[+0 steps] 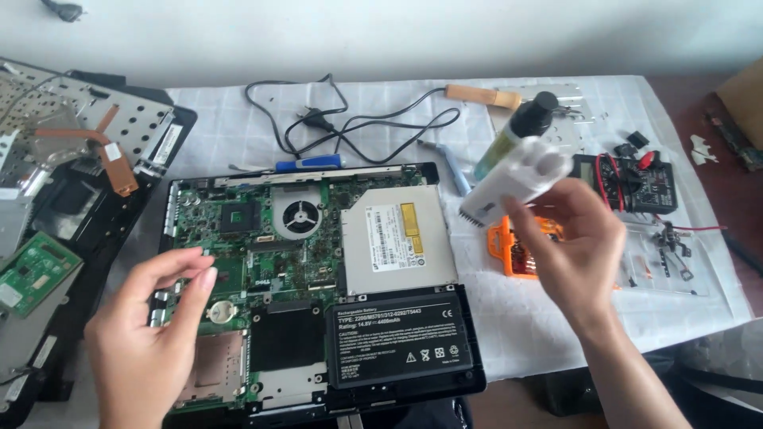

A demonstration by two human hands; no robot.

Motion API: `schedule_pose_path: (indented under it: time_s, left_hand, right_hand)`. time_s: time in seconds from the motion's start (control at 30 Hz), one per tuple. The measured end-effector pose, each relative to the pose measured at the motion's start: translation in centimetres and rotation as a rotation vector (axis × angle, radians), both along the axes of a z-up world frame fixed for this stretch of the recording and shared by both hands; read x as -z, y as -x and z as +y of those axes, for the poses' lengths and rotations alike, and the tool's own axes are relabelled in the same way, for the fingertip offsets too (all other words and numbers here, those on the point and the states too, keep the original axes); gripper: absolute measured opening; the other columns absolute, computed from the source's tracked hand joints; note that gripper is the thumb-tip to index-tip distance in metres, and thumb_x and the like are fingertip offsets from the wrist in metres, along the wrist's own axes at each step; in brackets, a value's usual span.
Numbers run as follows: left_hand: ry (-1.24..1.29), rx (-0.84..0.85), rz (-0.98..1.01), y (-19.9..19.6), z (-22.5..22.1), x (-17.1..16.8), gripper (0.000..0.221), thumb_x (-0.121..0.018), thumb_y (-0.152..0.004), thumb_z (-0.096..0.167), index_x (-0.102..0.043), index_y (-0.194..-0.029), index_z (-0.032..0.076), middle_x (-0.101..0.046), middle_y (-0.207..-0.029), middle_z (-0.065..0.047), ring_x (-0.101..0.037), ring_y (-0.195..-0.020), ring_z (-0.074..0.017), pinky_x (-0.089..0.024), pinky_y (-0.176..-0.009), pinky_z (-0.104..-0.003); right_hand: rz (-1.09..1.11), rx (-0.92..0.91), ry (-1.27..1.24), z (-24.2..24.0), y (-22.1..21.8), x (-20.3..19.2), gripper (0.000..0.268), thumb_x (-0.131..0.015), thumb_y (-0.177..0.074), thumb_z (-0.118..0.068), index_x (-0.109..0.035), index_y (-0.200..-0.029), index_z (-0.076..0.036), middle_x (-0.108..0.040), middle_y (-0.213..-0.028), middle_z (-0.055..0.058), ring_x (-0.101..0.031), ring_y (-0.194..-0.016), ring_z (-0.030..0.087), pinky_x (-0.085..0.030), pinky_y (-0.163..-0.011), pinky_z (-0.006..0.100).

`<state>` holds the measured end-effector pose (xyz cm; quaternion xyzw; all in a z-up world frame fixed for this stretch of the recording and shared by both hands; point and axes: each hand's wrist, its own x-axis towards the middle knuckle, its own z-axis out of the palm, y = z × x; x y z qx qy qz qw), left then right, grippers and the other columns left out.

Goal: Cleaning a laptop motherboard and using a screwdriver to disassemble internal components.

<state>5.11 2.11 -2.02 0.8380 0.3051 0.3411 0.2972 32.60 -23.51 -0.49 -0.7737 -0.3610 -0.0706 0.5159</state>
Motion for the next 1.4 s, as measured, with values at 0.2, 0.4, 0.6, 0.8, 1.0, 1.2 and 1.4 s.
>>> schedule_pose_path:
  time_s: [0.2, 0.4, 0.6, 0.8, 1.0, 1.2, 1.4]
  left_hand:
    - [0.027, 0.015, 0.029, 0.4, 0.5, 0.4, 0.021, -0.065, -0.101, 0.013, -0.071, -0.118, 0.003, -0.076, -0.108, -0.005, -0.070, -0.103, -0.0167, -0.054, -0.097, -0.031]
    - [0.027, 0.014, 0.035, 0.5, 0.5, 0.5, 0.020, -0.065, -0.101, 0.014, -0.071, -0.117, 0.004, -0.077, -0.108, -0.005, -0.070, -0.103, -0.0166, -0.054, -0.096, -0.031]
    - [0.015, 0.008, 0.040, 0.5, 0.6, 0.5, 0.020, -0.065, -0.100, 0.015, -0.071, -0.116, 0.004, -0.077, -0.108, -0.005, -0.071, -0.102, -0.0168, -0.054, -0.096, -0.031]
    - [0.015, 0.000, 0.033, 0.4, 0.5, 0.5, 0.019, -0.065, -0.101, 0.013, -0.072, -0.116, 0.003, -0.077, -0.107, -0.006, -0.071, -0.102, -0.0164, -0.054, -0.095, -0.030]
    - [0.003, -0.001, 0.047, 0.5, 0.6, 0.6, 0.020, -0.065, -0.101, 0.015, -0.072, -0.116, 0.004, -0.077, -0.108, -0.005, -0.071, -0.101, -0.0165, -0.054, -0.093, -0.031]
    - [-0.013, 0.006, 0.017, 0.5, 0.5, 0.7, 0.019, -0.066, -0.101, 0.011, -0.072, -0.116, 0.001, -0.077, -0.107, -0.008, -0.071, -0.098, -0.0172, -0.054, -0.092, -0.030]
    - [-0.029, -0.006, 0.033, 0.6, 0.7, 1.0, 0.019, -0.067, -0.102, 0.012, -0.072, -0.117, 0.002, -0.076, -0.106, -0.007, -0.070, -0.096, -0.0172, -0.054, -0.092, -0.031]
  right_hand:
    - [0.058, 0.106, 0.222, 0.5, 0.0, 0.3, 0.024, -0.078, -0.091, -0.012, -0.070, -0.111, 0.000, -0.076, -0.101, 0.011, -0.071, -0.082, 0.017, -0.061, -0.071, 0.027]
    - [0.049, 0.108, 0.223, 0.5, 0.1, 0.9, 0.026, -0.080, -0.091, -0.014, -0.072, -0.111, -0.001, -0.073, -0.086, 0.006, -0.064, -0.068, 0.011, -0.055, -0.063, 0.022]
    - [0.116, 0.139, 0.290, 0.0, -0.1, 1.0, 0.035, -0.082, -0.087, -0.016, -0.073, -0.118, -0.003, -0.076, -0.086, 0.008, -0.069, -0.063, 0.014, -0.056, -0.051, 0.025]
    - [0.010, 0.115, 0.334, 0.1, -0.1, 0.9, 0.039, -0.082, -0.087, -0.024, -0.073, -0.120, -0.006, -0.076, -0.081, 0.005, -0.066, -0.059, 0.011, -0.055, -0.054, 0.024]
    - [-0.048, 0.307, 0.301, -3.1, -2.0, 3.9, 0.032, -0.093, -0.091, -0.020, -0.067, -0.079, -0.007, -0.066, -0.076, 0.001, -0.056, -0.062, 0.010, -0.044, -0.060, 0.028]
    - [0.231, 0.200, -0.128, -3.6, -0.5, -0.2, 0.021, -0.082, -0.100, -0.007, -0.062, -0.109, -0.006, -0.069, -0.090, 0.009, -0.068, -0.073, 0.013, -0.057, -0.064, 0.025]
    - [0.049, 0.220, 0.073, -7.2, -7.1, -1.5, 0.030, -0.059, -0.125, -0.019, -0.052, -0.148, -0.002, -0.056, -0.109, 0.005, -0.050, -0.082, 0.007, -0.039, -0.063, 0.021]
